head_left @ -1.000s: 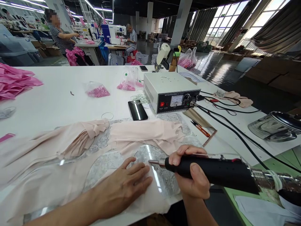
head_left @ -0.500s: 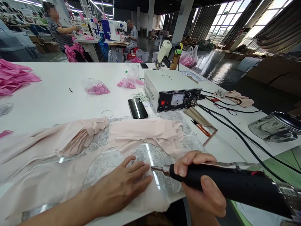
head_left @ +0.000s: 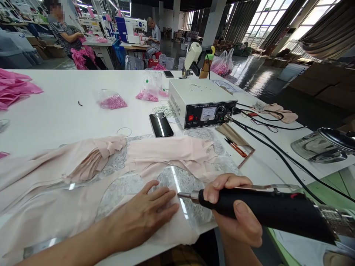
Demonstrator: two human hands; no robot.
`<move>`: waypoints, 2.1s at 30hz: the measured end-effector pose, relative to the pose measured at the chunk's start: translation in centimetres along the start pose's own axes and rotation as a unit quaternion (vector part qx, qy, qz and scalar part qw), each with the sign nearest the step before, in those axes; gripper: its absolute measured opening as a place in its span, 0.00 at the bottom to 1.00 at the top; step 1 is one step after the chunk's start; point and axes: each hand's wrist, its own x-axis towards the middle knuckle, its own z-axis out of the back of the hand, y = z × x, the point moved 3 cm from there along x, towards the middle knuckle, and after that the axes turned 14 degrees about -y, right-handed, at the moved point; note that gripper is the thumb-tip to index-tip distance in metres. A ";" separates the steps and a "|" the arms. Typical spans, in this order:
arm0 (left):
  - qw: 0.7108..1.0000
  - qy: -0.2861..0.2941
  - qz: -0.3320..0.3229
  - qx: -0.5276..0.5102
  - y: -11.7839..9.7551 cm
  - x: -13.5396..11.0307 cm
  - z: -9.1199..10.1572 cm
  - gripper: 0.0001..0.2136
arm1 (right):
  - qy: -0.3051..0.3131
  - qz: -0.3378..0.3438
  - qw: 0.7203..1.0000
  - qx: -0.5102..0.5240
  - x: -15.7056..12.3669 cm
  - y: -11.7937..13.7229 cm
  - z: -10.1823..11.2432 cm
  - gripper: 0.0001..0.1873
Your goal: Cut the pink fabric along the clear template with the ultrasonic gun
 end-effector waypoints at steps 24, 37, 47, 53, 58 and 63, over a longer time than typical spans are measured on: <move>1.000 -0.019 0.019 -0.015 -0.2 0.3 0.1 0.15 | -0.003 -0.014 1.000 -0.009 -0.7 0.8 0.3 0.06; 1.000 0.012 0.010 -0.009 -0.2 0.3 0.2 0.16 | -0.025 -0.038 0.999 -0.007 -1.4 2.8 1.4 0.08; 1.000 0.003 0.015 -0.002 -0.3 -0.4 -0.3 0.17 | -0.010 -0.034 0.999 0.002 -1.8 2.2 1.1 0.08; 1.000 0.002 0.003 -0.001 -0.4 -0.2 -0.1 0.17 | 0.014 -0.021 1.000 -0.006 -1.8 2.0 0.8 0.06; 1.000 0.007 0.010 -0.002 0.7 -0.7 -0.6 0.19 | -0.001 -0.029 1.000 -0.002 -1.5 2.4 1.2 0.07; 0.999 0.009 0.036 0.017 2.4 -0.7 -0.4 0.21 | -0.016 -0.045 0.999 0.007 -1.3 3.7 2.2 0.09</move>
